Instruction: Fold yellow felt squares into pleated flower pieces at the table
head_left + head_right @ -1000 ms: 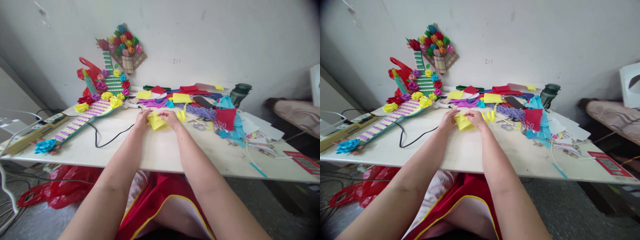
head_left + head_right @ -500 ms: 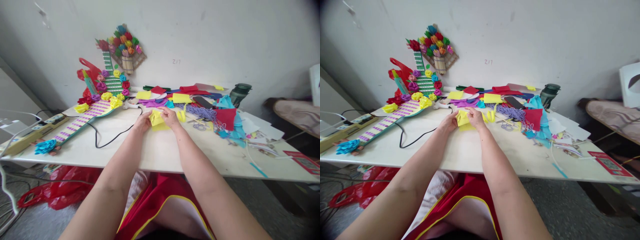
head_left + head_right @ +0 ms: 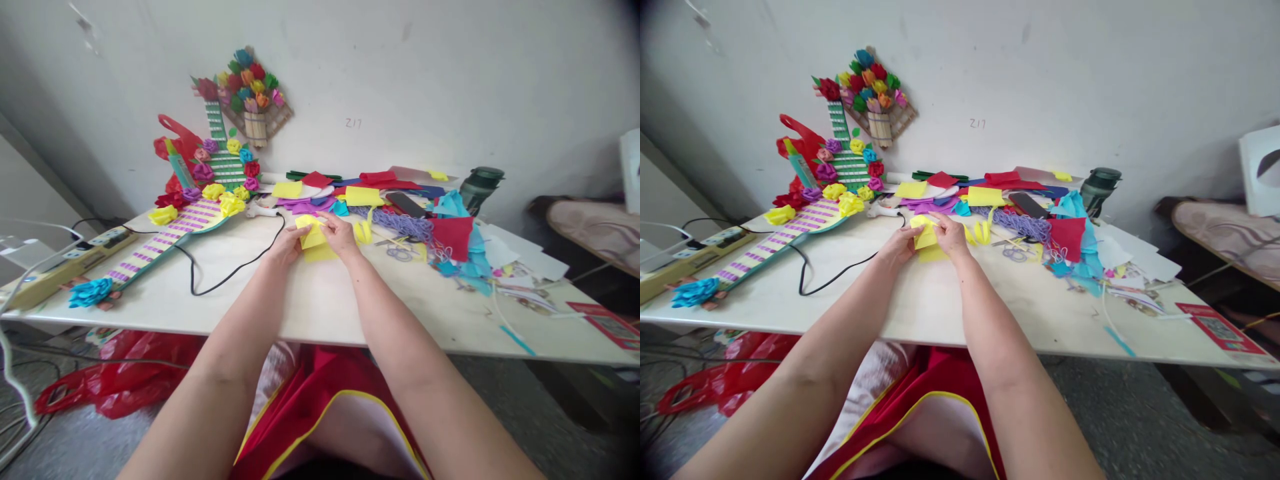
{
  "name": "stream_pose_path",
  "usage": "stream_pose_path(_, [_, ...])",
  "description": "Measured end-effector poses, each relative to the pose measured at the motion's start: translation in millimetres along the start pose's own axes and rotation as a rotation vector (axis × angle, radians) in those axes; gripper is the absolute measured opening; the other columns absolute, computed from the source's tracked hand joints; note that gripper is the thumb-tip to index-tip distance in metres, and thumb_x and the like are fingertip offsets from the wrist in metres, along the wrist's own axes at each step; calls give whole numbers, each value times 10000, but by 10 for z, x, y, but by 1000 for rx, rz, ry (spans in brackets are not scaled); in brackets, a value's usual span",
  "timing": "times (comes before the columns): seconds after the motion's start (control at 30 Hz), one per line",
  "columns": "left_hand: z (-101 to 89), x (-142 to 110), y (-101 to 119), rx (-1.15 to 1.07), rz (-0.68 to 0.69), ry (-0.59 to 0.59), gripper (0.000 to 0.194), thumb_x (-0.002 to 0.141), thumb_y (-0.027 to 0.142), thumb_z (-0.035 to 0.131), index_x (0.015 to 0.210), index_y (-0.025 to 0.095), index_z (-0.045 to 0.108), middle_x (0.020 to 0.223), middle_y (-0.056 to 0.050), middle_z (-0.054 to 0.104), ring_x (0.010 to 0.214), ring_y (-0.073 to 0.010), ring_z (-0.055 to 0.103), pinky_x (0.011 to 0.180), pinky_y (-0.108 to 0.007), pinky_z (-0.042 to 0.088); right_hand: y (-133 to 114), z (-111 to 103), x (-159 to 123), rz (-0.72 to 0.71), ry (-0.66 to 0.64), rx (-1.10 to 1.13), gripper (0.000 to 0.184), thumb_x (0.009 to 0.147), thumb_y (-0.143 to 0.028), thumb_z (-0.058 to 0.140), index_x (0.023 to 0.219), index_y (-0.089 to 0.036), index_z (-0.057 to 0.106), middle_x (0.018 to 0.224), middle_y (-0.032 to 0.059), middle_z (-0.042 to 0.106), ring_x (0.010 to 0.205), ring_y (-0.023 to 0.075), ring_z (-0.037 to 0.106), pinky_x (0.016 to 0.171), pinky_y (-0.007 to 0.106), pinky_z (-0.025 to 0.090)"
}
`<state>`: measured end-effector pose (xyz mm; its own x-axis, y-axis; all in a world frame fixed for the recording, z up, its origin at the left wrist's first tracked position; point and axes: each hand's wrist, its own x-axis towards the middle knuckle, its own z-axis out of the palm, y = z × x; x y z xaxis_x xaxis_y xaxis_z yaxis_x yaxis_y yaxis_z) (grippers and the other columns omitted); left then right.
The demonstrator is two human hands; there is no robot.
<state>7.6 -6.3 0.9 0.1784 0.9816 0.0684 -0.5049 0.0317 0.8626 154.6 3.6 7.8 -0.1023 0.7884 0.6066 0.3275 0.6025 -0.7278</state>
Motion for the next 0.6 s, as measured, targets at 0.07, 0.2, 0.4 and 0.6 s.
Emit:
stream_pose_path(0.07, [-14, 12, -9, 43, 38, 23, 384, 616, 196, 774, 978, 130, 667, 793, -76, 724, 839, -242, 694, 799, -323, 552, -18, 1, -4, 58, -10, 55, 376, 739, -218, 549, 1091, -175, 676, 602, -25, 572, 577, 116, 487, 651, 253, 460])
stream_pose_path(0.2, [-42, 27, -8, 108, 70, 43, 405, 576, 240, 803, 942, 118, 680, 773, -78, 724, 840, -252, 692, 772, -326, 555, -43, -33, -1, 280, -19, 274, 374, 767, -440, 559, 966, -155, 697, 799, 41, 655, 687, 152, 573, 566, 256, 481])
stream_pose_path(0.4, [-40, 10, 17, 143, 49, 49, 409, 556, 252, 814, 919, 113, 686, 775, -91, 723, 842, -269, 688, 761, -343, 550, -41, -108, 2, 521, -65, 385, 365, 696, -516, 637, 680, -152, 637, 578, 16, 582, 539, 145, 535, 472, 270, 467])
stream_pose_path(0.6, [-84, 29, 5, 165, 41, 11, 363, 543, 247, 820, 855, 113, 694, 789, -95, 722, 817, -252, 685, 756, -329, 539, -56, -119, -30, 474, -128, 327, 293, 620, -405, 721, 569, -158, 571, 551, -20, 527, 530, 104, 481, 467, 234, 447])
